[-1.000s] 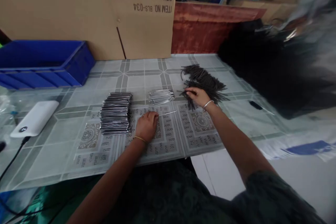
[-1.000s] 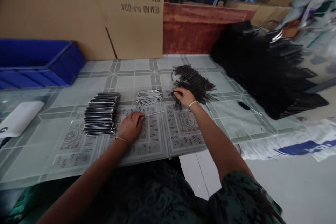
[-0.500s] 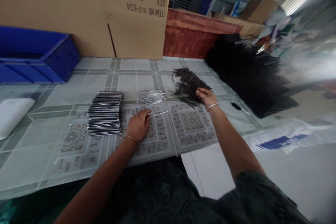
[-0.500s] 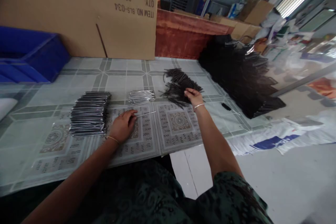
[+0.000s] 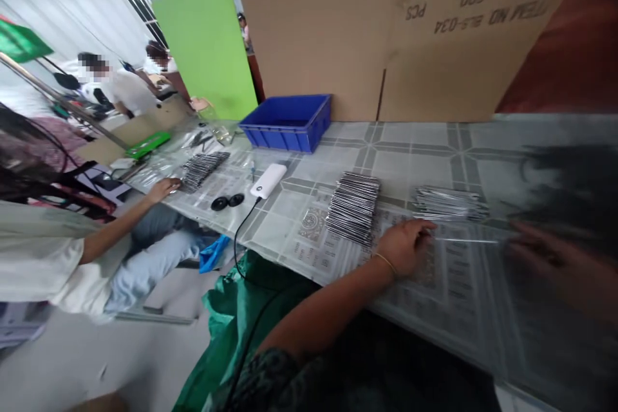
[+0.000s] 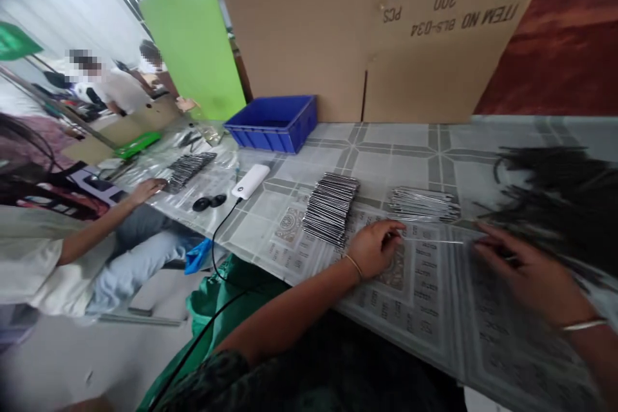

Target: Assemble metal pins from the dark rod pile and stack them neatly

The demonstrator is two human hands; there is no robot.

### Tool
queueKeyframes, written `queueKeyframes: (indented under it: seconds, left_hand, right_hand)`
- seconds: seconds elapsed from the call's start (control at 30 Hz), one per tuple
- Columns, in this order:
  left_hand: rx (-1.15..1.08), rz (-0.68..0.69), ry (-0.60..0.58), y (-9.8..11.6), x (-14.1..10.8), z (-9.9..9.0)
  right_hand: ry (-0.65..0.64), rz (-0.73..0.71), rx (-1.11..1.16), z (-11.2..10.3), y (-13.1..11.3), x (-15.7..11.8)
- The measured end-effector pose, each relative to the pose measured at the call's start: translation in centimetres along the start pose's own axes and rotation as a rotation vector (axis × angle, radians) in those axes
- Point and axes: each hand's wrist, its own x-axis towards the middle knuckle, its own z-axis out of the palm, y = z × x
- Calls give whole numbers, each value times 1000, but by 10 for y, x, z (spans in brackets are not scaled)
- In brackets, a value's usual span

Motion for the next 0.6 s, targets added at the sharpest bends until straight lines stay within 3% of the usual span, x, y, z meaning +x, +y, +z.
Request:
queueKeyframes:
  seconds: [0.1, 0.27, 0.6]
  left_hand:
    - [-33, 8, -9, -3, -1, -2]
    - [-54, -24, -3, 1, -1, -8]
    - [-18, -18, -24, -1, 6, -10]
  right_hand:
    - [-117, -55, 102, 12, 5, -15]
    - [-95, 58, 150, 9, -7, -21]
    - [-122, 53, 370, 5, -1, -18]
